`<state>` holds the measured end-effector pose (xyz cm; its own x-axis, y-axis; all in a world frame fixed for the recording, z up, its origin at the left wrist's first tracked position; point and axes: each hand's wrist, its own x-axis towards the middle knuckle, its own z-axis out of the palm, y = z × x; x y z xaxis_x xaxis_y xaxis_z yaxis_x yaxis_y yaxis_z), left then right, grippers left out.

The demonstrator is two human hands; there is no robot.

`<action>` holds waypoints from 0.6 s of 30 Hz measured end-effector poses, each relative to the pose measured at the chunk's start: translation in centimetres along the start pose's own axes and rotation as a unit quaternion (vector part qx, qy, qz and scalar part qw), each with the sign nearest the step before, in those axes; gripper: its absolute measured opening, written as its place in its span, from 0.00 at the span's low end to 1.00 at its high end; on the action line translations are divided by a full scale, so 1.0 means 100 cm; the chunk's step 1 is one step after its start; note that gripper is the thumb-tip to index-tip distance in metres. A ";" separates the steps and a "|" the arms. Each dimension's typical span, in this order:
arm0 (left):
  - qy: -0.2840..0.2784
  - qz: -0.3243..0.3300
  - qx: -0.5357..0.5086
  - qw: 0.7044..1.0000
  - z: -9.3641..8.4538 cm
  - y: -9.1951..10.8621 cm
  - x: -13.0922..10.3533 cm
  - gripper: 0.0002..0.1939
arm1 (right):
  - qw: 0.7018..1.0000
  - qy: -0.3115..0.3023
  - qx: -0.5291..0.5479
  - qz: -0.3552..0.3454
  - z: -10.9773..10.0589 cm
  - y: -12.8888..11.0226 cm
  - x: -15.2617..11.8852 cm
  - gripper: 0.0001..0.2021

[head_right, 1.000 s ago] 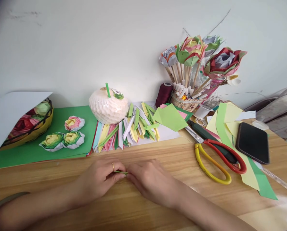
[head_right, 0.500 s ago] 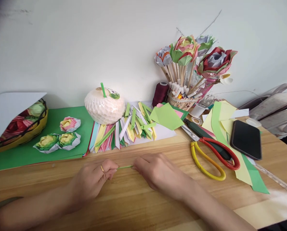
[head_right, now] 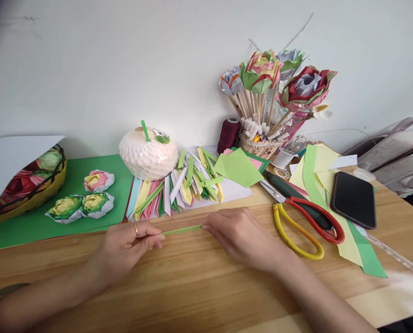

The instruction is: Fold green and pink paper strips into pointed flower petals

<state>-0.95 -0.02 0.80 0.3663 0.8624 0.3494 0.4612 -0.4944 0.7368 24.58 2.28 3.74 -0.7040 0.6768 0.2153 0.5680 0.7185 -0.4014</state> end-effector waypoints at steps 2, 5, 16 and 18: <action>-0.002 -0.008 -0.016 1.000 0.001 -0.001 -0.001 0.09 | 1.000 0.002 0.007 0.002 -0.004 0.002 0.000 0.17; -0.005 -0.061 -0.033 0.998 -0.001 -0.001 0.000 0.09 | 1.000 0.011 0.019 0.005 -0.011 0.005 -0.001 0.17; -0.037 -0.115 -0.080 0.989 -0.002 0.005 0.006 0.11 | 0.961 0.199 0.030 0.190 -0.006 0.036 0.010 0.16; -0.042 -0.114 -0.078 0.989 -0.002 0.006 0.006 0.11 | 0.955 0.223 0.024 0.192 -0.006 0.043 0.009 0.17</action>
<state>-0.62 0.23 1.53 0.3365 0.9342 0.1186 0.4115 -0.2592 0.8738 26.61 6.08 2.81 -0.1900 0.8979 0.3970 0.7200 0.4024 -0.5654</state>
